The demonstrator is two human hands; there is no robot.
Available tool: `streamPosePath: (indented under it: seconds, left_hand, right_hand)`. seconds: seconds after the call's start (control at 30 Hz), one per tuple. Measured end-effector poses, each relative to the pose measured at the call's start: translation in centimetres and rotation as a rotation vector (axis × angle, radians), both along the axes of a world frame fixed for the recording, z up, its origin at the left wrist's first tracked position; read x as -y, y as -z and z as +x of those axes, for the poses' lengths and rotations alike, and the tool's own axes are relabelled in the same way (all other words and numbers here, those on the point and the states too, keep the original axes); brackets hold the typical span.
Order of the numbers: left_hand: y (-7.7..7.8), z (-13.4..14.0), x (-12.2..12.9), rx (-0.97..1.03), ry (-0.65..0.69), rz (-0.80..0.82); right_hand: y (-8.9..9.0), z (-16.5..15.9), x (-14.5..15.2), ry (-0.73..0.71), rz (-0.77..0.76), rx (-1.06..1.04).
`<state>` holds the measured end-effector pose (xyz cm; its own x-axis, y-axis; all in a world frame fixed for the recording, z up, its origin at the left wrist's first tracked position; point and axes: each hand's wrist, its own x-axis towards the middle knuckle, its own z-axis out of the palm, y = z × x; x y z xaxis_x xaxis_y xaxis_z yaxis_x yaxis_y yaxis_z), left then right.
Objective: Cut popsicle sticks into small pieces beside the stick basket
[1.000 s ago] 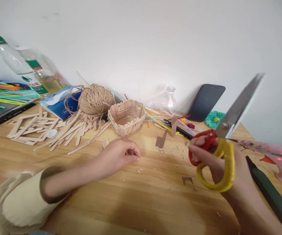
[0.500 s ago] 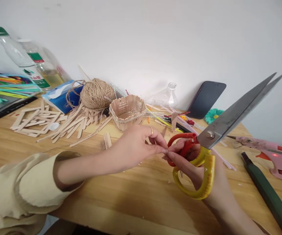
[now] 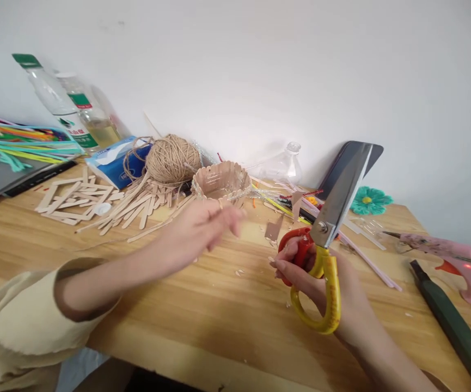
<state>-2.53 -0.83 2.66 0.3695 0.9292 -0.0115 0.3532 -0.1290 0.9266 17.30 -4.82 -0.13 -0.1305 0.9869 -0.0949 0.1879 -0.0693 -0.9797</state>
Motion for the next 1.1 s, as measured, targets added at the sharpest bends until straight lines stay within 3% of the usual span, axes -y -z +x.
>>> streamPosePath:
  seconds: [0.1,0.17,0.33,0.5,0.67,0.83,1.1]
  left_hand:
    - [1.5,1.1,1.2,0.02,0.184,-0.083]
    - [2.4,1.7,1.7,0.053,0.257,-0.041]
    - [3.0,2.3,1.9,-0.066,0.2,0.062]
    - [3.3,2.1,0.9,-0.077,0.203,0.01]
    - [4.4,1.3,-0.7,-0.245,0.16,0.072]
    - [4.8,2.0,-0.9,-0.361,0.316,0.145]
    - [5.7,4.0,-1.0,-0.492,0.431,0.195]
  right_hand:
    - [-0.1,-0.2,0.2,-0.024,-0.016,0.057]
    - [-0.2,-0.3,0.4,-0.028,-0.026,0.089]
    - [0.3,-0.7,0.3,-0.073,-0.006,0.126]
    - [0.9,-0.9,-0.2,-0.046,-0.016,0.138]
    - [0.7,0.8,-1.0,0.163,0.06,0.172]
    - [-0.4,2.9,-1.7,0.373,0.204,0.198]
    - [-2.2,5.4,-2.1,0.514,0.225,0.173]
